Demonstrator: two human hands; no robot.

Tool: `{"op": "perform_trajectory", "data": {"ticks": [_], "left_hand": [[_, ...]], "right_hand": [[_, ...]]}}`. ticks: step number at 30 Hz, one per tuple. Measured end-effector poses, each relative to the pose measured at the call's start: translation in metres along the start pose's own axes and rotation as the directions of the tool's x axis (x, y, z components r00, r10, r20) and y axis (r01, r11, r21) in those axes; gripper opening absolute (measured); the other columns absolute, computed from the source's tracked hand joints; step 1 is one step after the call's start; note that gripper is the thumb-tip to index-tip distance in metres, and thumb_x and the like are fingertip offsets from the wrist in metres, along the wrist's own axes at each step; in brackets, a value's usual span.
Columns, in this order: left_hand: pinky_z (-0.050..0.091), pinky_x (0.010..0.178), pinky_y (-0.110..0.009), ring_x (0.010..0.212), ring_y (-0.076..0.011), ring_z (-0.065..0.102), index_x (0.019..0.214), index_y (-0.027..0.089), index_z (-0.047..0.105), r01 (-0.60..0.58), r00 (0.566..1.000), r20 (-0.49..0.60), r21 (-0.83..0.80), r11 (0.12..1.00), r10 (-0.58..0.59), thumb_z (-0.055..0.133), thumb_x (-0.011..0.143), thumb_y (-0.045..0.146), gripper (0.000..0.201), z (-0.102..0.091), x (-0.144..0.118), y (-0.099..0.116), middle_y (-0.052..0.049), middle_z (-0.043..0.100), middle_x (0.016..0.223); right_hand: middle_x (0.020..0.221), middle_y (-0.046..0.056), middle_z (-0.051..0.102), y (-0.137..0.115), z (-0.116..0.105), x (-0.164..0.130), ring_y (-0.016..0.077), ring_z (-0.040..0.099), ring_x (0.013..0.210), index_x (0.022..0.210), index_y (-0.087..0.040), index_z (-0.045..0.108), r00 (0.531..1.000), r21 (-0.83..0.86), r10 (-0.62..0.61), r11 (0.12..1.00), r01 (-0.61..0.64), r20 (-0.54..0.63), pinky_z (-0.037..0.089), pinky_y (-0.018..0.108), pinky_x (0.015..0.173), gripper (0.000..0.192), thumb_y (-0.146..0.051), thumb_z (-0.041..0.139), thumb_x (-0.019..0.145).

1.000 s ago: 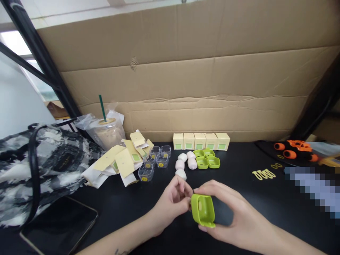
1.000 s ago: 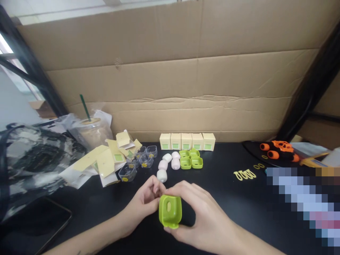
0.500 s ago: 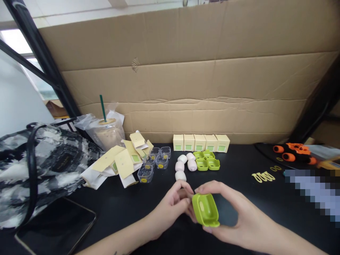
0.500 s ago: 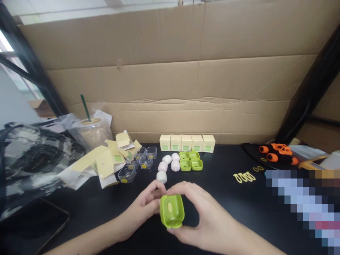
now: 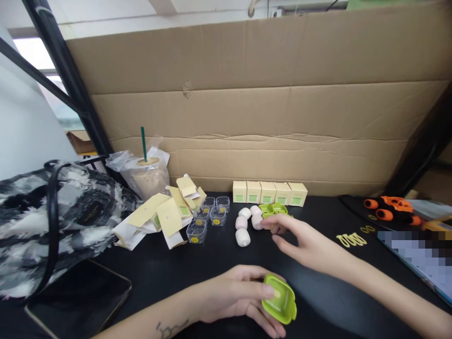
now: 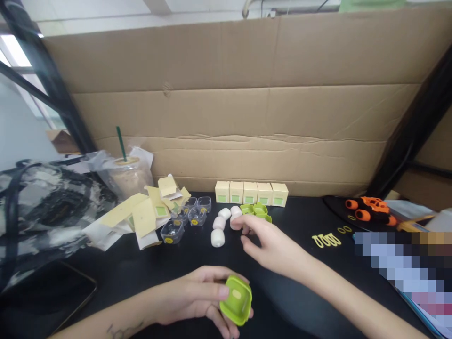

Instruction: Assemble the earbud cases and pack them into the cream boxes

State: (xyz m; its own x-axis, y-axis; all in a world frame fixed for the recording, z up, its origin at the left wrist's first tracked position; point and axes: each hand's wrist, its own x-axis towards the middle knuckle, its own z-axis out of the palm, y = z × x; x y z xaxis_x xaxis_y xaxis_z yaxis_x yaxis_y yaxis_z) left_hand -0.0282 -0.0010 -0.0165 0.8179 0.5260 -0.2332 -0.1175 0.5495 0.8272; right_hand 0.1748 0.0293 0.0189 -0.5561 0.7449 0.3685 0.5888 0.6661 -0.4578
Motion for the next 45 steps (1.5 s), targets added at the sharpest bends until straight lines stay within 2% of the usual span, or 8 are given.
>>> {"op": "perform_trajectory", "data": {"ticks": [4,8,11,15,21,25,32,45], "left_hand": [[0.048,0.077,-0.034,0.07,-0.0179,0.069,0.111,0.014,0.063,0.03,0.999,0.02,0.018,0.999,-0.03,0.078,0.068,0.031,0.049,-0.003,-0.001,0.0,-0.009,0.069,0.089],[0.046,0.082,-0.034,0.072,-0.0172,0.067,0.095,0.012,0.069,0.054,0.998,0.03,0.059,0.997,-0.056,0.078,0.067,0.03,0.034,-0.002,-0.001,0.001,-0.008,0.068,0.09],[0.045,0.084,-0.034,0.071,-0.016,0.067,0.093,0.013,0.07,0.06,0.998,0.006,0.055,0.997,-0.06,0.078,0.066,0.029,0.032,0.0,-0.003,0.002,-0.007,0.068,0.09],[0.044,0.086,-0.035,0.072,-0.0175,0.067,0.092,0.01,0.07,0.035,0.999,-0.001,0.003,0.999,-0.035,0.072,0.069,0.021,0.025,0.001,-0.002,0.003,-0.009,0.068,0.087],[0.045,0.07,-0.027,0.075,-0.0183,0.066,0.094,0.007,0.068,0.037,0.999,0.001,-0.225,0.974,-0.037,0.055,0.079,0.028,0.029,-0.008,0.007,-0.002,-0.013,0.068,0.093],[0.044,0.073,-0.029,0.078,-0.0215,0.067,0.091,0.004,0.068,-0.037,0.998,-0.05,-0.31,0.95,0.022,0.049,0.08,0.033,0.037,-0.013,0.011,-0.006,-0.012,0.068,0.083],[0.044,0.085,-0.035,0.08,-0.022,0.066,0.095,-0.001,0.066,-0.036,0.997,-0.073,-0.366,0.93,0.01,0.048,0.081,0.031,0.039,-0.014,0.013,-0.008,-0.017,0.07,0.089],[0.041,0.093,-0.035,0.085,-0.0202,0.065,0.098,0.003,0.067,-0.068,0.994,-0.097,-0.297,0.953,0.041,0.046,0.087,0.029,0.035,-0.003,0.007,-0.007,-0.014,0.07,0.09]], "right_hand": [[0.075,0.006,0.066,-0.004,0.023,0.034,0.022,0.064,0.064,0.082,-0.017,0.058,0.998,-0.141,0.06,0.988,-0.058,0.013,0.049,0.034,0.059,0.01,-0.027,0.058,0.083],[0.076,0.01,0.064,-0.009,0.058,0.047,0.0266,0.064,0.066,0.09,-0.015,0.054,0.992,-0.2,0.11,0.973,-0.119,-0.056,0.043,0.031,0.053,0.029,-0.037,0.066,0.076],[0.076,0.007,0.063,-0.01,0.069,0.045,0.0229,0.063,0.063,0.089,-0.017,0.05,0.988,-0.178,0.124,0.974,-0.138,-0.088,0.04,0.027,0.051,0.021,-0.026,0.064,0.075],[0.073,0.0,0.062,-0.013,0.048,0.034,0.0163,0.061,0.057,0.095,-0.02,0.044,0.987,-0.084,0.11,0.989,-0.12,-0.118,0.044,0.026,0.051,0.021,-0.018,0.055,0.077],[0.107,0.004,0.066,-0.019,0.009,-0.008,0.0183,0.065,0.096,0.117,-0.026,0.043,0.987,0.019,-0.033,0.999,0.036,-0.158,0.053,0.031,0.082,0.03,-0.023,0.052,0.088],[0.115,0.006,0.065,-0.018,0.018,-0.032,0.0215,0.063,0.104,0.125,-0.029,0.045,0.965,-0.044,-0.172,0.985,0.167,-0.198,0.052,0.034,0.087,0.041,-0.018,0.056,0.087],[0.115,0.006,0.067,-0.017,0.031,-0.04,0.0219,0.063,0.104,0.124,-0.026,0.049,0.968,-0.15,-0.222,0.967,0.203,-0.118,0.052,0.036,0.087,0.041,-0.016,0.058,0.085],[0.118,0.008,0.06,-0.021,0.041,-0.041,0.0229,0.06,0.103,0.126,-0.025,0.048,0.993,-0.041,-0.079,0.996,0.075,-0.087,0.053,0.037,0.084,0.047,-0.015,0.057,0.081]]}}
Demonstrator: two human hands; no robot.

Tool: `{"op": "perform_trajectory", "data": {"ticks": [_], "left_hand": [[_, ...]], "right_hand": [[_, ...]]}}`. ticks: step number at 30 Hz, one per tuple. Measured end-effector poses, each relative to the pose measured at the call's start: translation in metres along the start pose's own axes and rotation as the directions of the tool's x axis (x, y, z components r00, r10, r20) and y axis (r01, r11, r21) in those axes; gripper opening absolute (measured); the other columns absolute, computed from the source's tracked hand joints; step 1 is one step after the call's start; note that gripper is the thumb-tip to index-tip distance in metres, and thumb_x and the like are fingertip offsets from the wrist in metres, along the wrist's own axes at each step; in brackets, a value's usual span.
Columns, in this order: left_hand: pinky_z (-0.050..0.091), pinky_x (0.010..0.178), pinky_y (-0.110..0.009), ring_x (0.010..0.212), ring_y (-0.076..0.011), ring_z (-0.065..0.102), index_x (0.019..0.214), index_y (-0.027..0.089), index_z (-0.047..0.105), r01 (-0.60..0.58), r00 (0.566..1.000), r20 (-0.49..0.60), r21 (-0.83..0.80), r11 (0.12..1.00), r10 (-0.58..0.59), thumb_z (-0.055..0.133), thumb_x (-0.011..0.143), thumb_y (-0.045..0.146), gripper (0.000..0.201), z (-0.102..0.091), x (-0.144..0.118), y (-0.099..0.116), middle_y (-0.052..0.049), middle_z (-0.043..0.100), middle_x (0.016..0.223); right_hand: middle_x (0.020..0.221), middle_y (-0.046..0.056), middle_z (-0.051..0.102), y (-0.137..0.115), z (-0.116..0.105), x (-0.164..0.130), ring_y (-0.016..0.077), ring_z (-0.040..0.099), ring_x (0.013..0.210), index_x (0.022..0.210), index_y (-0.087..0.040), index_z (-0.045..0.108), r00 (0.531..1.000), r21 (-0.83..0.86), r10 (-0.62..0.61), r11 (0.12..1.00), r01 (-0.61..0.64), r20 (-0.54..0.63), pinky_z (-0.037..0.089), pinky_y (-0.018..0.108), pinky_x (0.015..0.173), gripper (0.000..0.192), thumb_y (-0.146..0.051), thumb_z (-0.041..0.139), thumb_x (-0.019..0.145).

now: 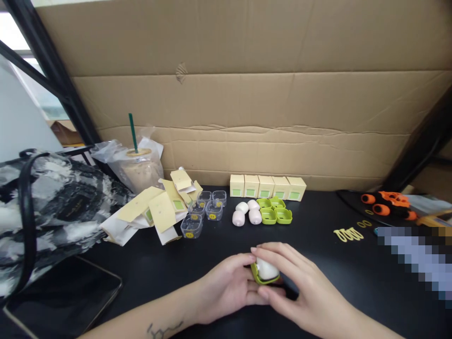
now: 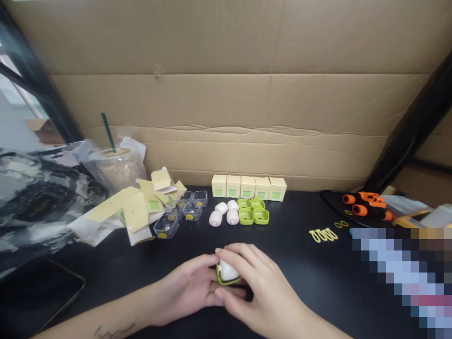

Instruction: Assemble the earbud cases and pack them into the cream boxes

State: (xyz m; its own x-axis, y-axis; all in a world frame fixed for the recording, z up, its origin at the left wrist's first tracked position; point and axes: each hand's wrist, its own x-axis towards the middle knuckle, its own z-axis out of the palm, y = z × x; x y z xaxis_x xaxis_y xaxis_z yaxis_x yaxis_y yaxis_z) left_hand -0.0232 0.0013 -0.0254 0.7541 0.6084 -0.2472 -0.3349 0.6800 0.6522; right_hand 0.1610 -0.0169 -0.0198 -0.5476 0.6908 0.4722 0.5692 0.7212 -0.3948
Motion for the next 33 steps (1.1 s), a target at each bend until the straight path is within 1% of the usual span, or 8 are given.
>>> {"op": "perform_trajectory", "data": {"ticks": [3,6,8,10,12,19,27,33], "left_hand": [[0.045,0.086,-0.034,0.081,-0.0177,0.064,0.094,0.004,0.066,-0.004,0.999,-0.036,0.0,1.0,0.004,0.049,0.083,0.025,0.029,0.001,0.002,-0.001,-0.012,0.067,0.089],[0.048,0.066,-0.028,0.066,-0.0149,0.062,0.088,0.009,0.063,-0.025,0.997,-0.067,0.049,0.998,0.028,0.054,0.074,0.022,0.021,0.001,0.005,-0.003,-0.007,0.064,0.076],[0.04,0.049,-0.022,0.053,-0.0109,0.055,0.087,0.013,0.059,-0.026,0.997,-0.073,0.097,0.995,0.033,0.055,0.07,0.021,0.02,0.0,0.007,-0.004,-0.001,0.059,0.066],[0.027,0.041,-0.019,0.045,-0.0073,0.046,0.086,0.016,0.055,-0.002,0.997,-0.07,0.138,0.99,0.012,0.053,0.066,0.021,0.02,0.0,0.008,-0.004,0.002,0.054,0.062],[0.022,0.041,-0.019,0.043,-0.0054,0.041,0.084,0.017,0.051,0.014,0.997,-0.075,0.172,0.985,-0.001,0.051,0.064,0.02,0.02,0.002,0.008,-0.003,0.004,0.052,0.063],[0.028,0.042,-0.02,0.042,-0.0054,0.037,0.085,0.018,0.051,-0.032,0.993,-0.096,0.333,0.942,0.068,0.047,0.065,0.022,0.022,0.01,0.005,-0.002,0.005,0.046,0.061],[0.025,0.041,-0.02,0.042,-0.0048,0.034,0.081,0.016,0.052,-0.017,0.991,-0.117,0.381,0.925,0.067,0.044,0.066,0.021,0.019,0.013,0.003,-0.001,0.004,0.047,0.061],[0.028,0.042,-0.02,0.042,-0.0043,0.035,0.081,0.016,0.052,-0.018,0.995,-0.081,0.368,0.93,0.052,0.046,0.07,0.023,0.014,0.011,0.001,0.0,0.004,0.048,0.063]], "right_hand": [[0.114,0.007,0.06,0.0,0.004,-0.001,0.0201,0.061,0.1,0.119,-0.027,0.052,0.999,0.059,0.036,0.998,-0.035,-0.028,0.054,0.033,0.082,0.032,-0.017,0.052,0.088],[0.105,0.006,0.061,-0.003,0.006,-0.001,0.0203,0.06,0.095,0.108,-0.025,0.054,0.998,0.099,0.062,0.993,-0.058,-0.029,0.054,0.033,0.078,0.027,-0.012,0.053,0.084],[0.098,0.006,0.06,-0.005,0.005,0.001,0.0208,0.059,0.091,0.101,-0.023,0.053,0.997,0.113,0.081,0.99,-0.078,-0.019,0.053,0.034,0.075,0.027,-0.008,0.053,0.079],[0.094,0.005,0.059,-0.006,0.004,0.004,0.021,0.057,0.088,0.097,-0.023,0.053,0.995,0.119,0.1,0.988,-0.099,-0.001,0.052,0.035,0.073,0.028,-0.005,0.052,0.075],[0.09,0.004,0.057,-0.007,0.004,0.006,0.0209,0.056,0.086,0.095,-0.022,0.052,0.994,0.124,0.112,0.986,-0.112,0.012,0.051,0.035,0.072,0.03,-0.003,0.052,0.072],[0.082,0.003,0.052,-0.009,0.004,0.008,0.0195,0.051,0.076,0.086,-0.021,0.053,0.994,0.078,0.109,0.991,-0.108,-0.008,0.048,0.032,0.064,0.025,-0.004,0.054,0.068],[0.084,0.003,0.053,-0.013,0.007,0.009,0.0201,0.051,0.078,0.084,-0.023,0.052,0.999,-0.002,0.055,0.999,-0.055,0.002,0.046,0.029,0.06,0.025,-0.006,0.057,0.065],[0.085,0.002,0.052,-0.014,0.006,0.009,0.0196,0.051,0.081,0.083,-0.023,0.052,0.996,0.059,0.084,0.995,-0.086,0.037,0.047,0.03,0.064,0.028,-0.003,0.057,0.065]]}}
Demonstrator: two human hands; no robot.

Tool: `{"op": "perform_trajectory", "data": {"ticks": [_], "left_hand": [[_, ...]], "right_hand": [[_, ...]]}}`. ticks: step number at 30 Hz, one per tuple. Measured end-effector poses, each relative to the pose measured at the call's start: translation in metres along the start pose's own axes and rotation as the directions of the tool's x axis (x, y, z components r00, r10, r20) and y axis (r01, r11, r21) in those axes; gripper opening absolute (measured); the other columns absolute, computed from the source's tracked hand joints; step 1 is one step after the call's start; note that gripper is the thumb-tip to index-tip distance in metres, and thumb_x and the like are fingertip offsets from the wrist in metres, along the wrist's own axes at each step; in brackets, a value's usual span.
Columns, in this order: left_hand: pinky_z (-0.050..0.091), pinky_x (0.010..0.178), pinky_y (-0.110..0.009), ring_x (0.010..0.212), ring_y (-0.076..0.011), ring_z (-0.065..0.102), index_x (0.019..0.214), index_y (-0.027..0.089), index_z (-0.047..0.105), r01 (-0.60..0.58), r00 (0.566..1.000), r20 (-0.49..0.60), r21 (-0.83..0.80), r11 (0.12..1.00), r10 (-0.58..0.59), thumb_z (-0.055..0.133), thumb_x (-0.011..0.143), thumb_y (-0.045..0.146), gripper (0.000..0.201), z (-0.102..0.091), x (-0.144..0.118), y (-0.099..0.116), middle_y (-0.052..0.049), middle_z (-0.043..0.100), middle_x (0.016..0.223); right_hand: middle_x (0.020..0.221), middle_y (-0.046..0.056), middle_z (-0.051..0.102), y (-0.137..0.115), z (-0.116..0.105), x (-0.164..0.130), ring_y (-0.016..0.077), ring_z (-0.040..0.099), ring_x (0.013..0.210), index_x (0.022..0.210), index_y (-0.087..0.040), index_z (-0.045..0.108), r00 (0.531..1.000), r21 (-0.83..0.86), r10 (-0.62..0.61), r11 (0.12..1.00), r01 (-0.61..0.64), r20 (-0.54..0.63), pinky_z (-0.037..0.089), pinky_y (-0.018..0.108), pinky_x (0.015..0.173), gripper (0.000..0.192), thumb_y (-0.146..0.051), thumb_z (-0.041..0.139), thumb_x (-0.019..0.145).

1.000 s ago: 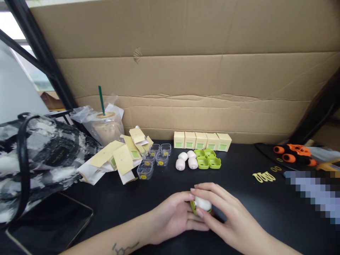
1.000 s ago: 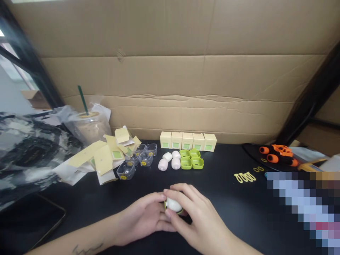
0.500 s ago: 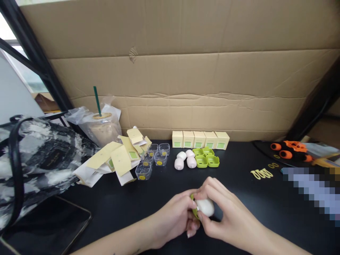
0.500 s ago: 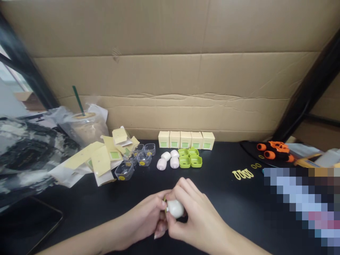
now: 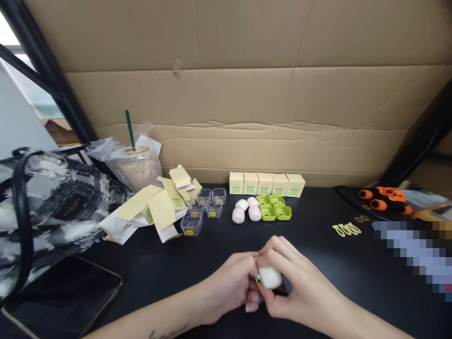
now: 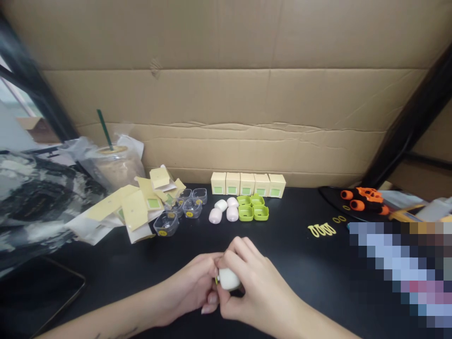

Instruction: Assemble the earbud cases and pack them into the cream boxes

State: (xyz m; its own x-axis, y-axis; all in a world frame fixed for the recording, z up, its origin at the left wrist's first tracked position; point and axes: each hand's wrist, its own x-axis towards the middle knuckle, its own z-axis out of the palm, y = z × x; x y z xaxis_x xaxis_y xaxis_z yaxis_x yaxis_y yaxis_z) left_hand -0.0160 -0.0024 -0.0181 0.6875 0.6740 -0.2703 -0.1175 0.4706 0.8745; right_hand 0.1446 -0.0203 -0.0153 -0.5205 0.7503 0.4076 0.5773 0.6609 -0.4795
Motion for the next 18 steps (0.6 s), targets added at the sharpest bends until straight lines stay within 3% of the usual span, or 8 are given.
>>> {"op": "perform_trajectory", "data": {"ticks": [8,13,16,18], "left_hand": [[0.033,0.042,-0.019,0.042,-0.006,0.041,0.076,0.017,0.051,0.017,1.0,0.005,-0.045,0.999,-0.016,0.046,0.068,0.022,0.011,-0.001,0.003,-0.002,0.003,0.051,0.06],[0.033,0.042,-0.02,0.042,-0.0073,0.04,0.078,0.016,0.053,0.029,0.999,0.019,-0.071,0.997,-0.028,0.046,0.064,0.025,0.018,-0.005,0.004,-0.003,0.004,0.048,0.054],[0.033,0.043,-0.021,0.044,-0.0085,0.043,0.088,0.013,0.056,0.067,0.996,0.06,-0.1,0.993,-0.062,0.044,0.069,0.035,0.032,-0.007,0.002,-0.001,0.001,0.053,0.057],[0.032,0.043,-0.02,0.045,-0.007,0.043,0.101,0.011,0.054,0.06,0.997,0.055,-0.094,0.994,-0.055,0.048,0.07,0.037,0.041,-0.006,-0.001,0.003,-0.004,0.061,0.071]], "right_hand": [[0.093,0.003,0.051,-0.004,-0.008,0.001,0.019,0.052,0.088,0.092,-0.023,0.053,0.993,0.165,0.08,0.982,-0.093,0.086,0.048,0.032,0.074,0.027,-0.002,0.054,0.075],[0.097,0.002,0.053,0.001,-0.01,-0.001,0.0191,0.054,0.092,0.095,-0.025,0.056,0.99,0.206,0.103,0.971,-0.121,0.098,0.048,0.033,0.079,0.023,-0.008,0.059,0.079],[0.111,0.003,0.054,0.008,-0.013,-0.004,0.0206,0.053,0.105,0.118,-0.029,0.051,0.982,0.278,0.1,0.95,-0.141,0.157,0.045,0.036,0.092,0.047,-0.016,0.068,0.077],[0.121,0.003,0.052,0.014,-0.015,-0.006,0.0211,0.054,0.109,0.13,-0.03,0.04,0.974,0.319,0.124,0.93,-0.181,0.189,0.043,0.037,0.096,0.068,-0.014,0.071,0.072]]}}
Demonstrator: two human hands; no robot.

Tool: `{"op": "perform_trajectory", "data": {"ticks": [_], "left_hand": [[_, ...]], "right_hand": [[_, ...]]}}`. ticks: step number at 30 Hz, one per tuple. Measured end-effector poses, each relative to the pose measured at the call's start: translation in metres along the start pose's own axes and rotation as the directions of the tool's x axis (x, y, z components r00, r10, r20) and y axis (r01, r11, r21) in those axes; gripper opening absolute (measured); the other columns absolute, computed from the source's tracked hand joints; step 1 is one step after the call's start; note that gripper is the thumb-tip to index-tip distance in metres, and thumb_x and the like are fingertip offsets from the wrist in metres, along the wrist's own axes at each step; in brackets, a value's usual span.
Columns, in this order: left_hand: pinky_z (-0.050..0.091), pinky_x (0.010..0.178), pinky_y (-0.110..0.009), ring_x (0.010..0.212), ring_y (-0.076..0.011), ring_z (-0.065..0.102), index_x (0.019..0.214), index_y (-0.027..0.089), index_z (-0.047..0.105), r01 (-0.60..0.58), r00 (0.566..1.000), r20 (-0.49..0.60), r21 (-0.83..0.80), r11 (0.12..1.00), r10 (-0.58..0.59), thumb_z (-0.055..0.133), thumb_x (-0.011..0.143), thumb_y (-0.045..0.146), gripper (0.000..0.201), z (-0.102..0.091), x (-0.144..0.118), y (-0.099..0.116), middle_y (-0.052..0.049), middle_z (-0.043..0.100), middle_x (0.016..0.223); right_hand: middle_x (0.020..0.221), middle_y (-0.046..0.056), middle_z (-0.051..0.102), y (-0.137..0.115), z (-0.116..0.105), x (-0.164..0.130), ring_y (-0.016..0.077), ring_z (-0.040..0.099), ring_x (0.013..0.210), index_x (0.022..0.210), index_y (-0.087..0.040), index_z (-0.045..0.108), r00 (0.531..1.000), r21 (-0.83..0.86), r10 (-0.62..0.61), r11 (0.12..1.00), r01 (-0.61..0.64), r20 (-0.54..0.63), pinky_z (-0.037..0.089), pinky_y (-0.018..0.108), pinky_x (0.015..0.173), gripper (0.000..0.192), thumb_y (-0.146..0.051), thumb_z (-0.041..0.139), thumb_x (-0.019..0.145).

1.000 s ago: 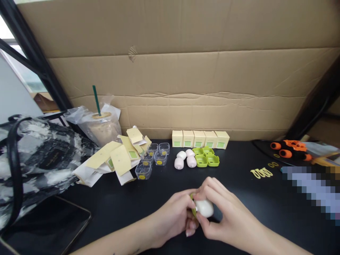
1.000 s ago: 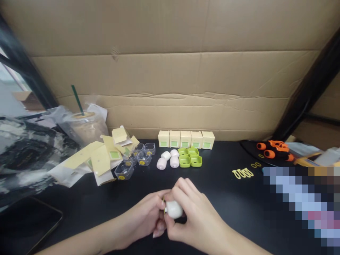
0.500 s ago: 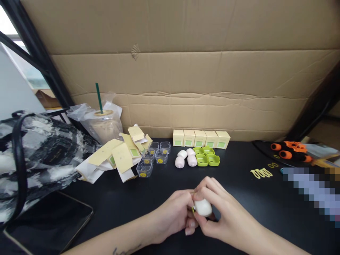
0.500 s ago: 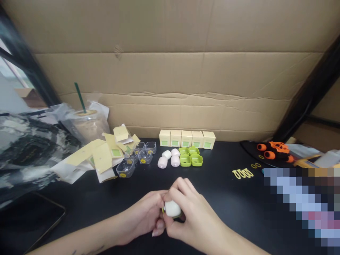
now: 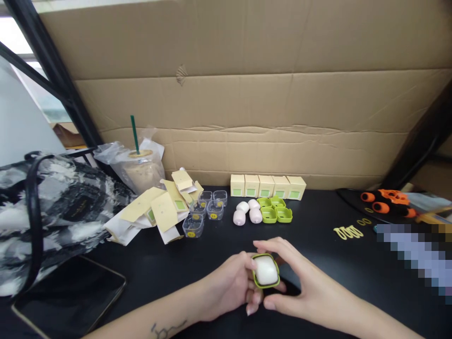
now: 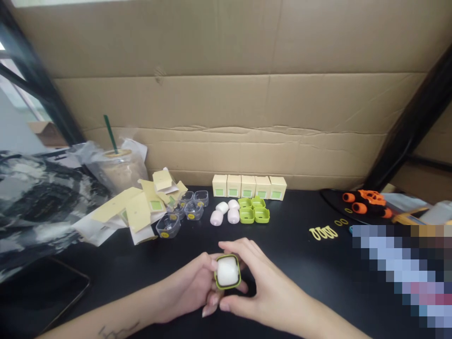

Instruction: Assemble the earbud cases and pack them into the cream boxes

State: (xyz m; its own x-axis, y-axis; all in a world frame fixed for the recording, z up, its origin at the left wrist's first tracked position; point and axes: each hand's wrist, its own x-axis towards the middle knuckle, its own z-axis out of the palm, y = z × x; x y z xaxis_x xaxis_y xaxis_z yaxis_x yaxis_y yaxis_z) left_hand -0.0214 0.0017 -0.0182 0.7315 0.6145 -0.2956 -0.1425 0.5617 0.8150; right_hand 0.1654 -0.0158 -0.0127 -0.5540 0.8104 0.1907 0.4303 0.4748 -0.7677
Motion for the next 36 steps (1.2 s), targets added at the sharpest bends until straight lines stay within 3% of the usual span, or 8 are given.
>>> {"op": "perform_trajectory", "data": {"ticks": [8,11,14,16,18,26,31,36], "left_hand": [[0.033,0.039,-0.02,0.039,-0.0074,0.046,0.103,0.019,0.038,-0.029,0.999,-0.017,0.112,0.993,0.031,0.058,0.071,0.049,0.048,-0.004,0.001,-0.001,0.003,0.056,0.067],[0.036,0.044,-0.024,0.045,-0.0105,0.047,0.103,0.02,0.037,-0.075,0.99,-0.07,0.468,0.88,0.122,0.041,0.08,0.055,0.042,-0.011,-0.004,0.012,0.0,0.059,0.068],[0.04,0.063,-0.029,0.065,-0.0147,0.048,0.091,0.02,0.052,-0.082,0.851,-0.074,0.959,0.27,0.52,0.052,0.08,0.032,0.016,-0.019,-0.021,0.038,0.0,0.054,0.071],[0.04,0.075,-0.035,0.079,-0.0205,0.049,0.076,0.019,0.055,0.091,0.725,0.024,0.987,-0.13,0.688,0.05,0.079,0.021,0.006,-0.026,-0.034,0.055,-0.004,0.054,0.078],[0.041,0.08,-0.039,0.087,-0.0244,0.05,0.081,0.017,0.058,0.267,0.644,0.036,0.926,-0.268,0.764,0.048,0.079,0.019,0.01,-0.037,-0.046,0.068,-0.007,0.055,0.085],[0.045,0.077,-0.041,0.087,-0.0263,0.05,0.069,0.016,0.065,0.473,0.736,-0.117,0.793,-0.383,0.667,0.051,0.076,0.009,0.017,-0.055,-0.06,0.068,-0.008,0.053,0.084],[0.041,0.094,-0.046,0.113,-0.0301,0.048,0.079,0.018,0.066,0.2,0.845,0.008,0.923,-0.329,0.534,0.053,0.081,0.011,0.015,-0.032,-0.051,0.057,-0.013,0.052,0.117],[0.042,0.098,-0.038,0.121,-0.0269,0.05,0.092,0.023,0.067,-0.102,0.919,0.116,0.993,-0.058,0.377,0.054,0.088,0.028,0.014,-0.012,-0.034,0.038,-0.01,0.05,0.13]], "right_hand": [[0.121,0.008,0.057,0.013,0.007,0.002,0.0242,0.054,0.116,0.1,-0.023,0.05,0.995,0.236,0.032,0.972,-0.008,-0.096,0.043,0.041,0.097,0.033,-0.016,0.066,0.072],[0.102,0.006,0.064,0.017,0.007,0.003,0.0214,0.063,0.096,0.098,-0.024,0.048,0.979,0.398,0.049,0.917,0.034,-0.197,0.049,0.038,0.085,0.032,-0.024,0.069,0.073],[0.094,0.004,0.064,0.023,0.004,0.005,0.0199,0.064,0.084,0.097,-0.025,0.046,0.96,0.509,0.132,0.861,0.013,-0.248,0.051,0.034,0.073,0.035,-0.036,0.071,0.075],[0.093,0.003,0.062,0.025,0.004,0.007,0.0192,0.063,0.083,0.097,-0.025,0.047,0.941,0.559,0.177,0.829,0.016,-0.289,0.05,0.033,0.07,0.037,-0.039,0.073,0.074],[0.091,0.001,0.06,0.025,0.006,0.009,0.0166,0.062,0.079,0.096,-0.025,0.049,0.921,0.583,0.195,0.811,0.042,-0.338,0.05,0.03,0.068,0.038,-0.039,0.075,0.072],[0.089,0.0,0.058,0.018,0.018,0.007,0.0166,0.061,0.079,0.105,-0.026,0.049,0.926,0.596,0.205,0.802,0.026,-0.317,0.051,0.032,0.073,0.044,-0.042,0.073,0.072],[0.093,0.001,0.059,0.021,0.018,0.006,0.0175,0.064,0.082,0.107,-0.028,0.044,0.905,0.589,0.224,0.807,0.036,-0.362,0.051,0.033,0.075,0.046,-0.042,0.072,0.074],[0.095,0.001,0.058,0.027,0.012,0.007,0.0162,0.062,0.083,0.107,-0.028,0.045,0.905,0.518,0.163,0.852,0.071,-0.392,0.052,0.03,0.073,0.04,-0.04,0.069,0.078]]}}
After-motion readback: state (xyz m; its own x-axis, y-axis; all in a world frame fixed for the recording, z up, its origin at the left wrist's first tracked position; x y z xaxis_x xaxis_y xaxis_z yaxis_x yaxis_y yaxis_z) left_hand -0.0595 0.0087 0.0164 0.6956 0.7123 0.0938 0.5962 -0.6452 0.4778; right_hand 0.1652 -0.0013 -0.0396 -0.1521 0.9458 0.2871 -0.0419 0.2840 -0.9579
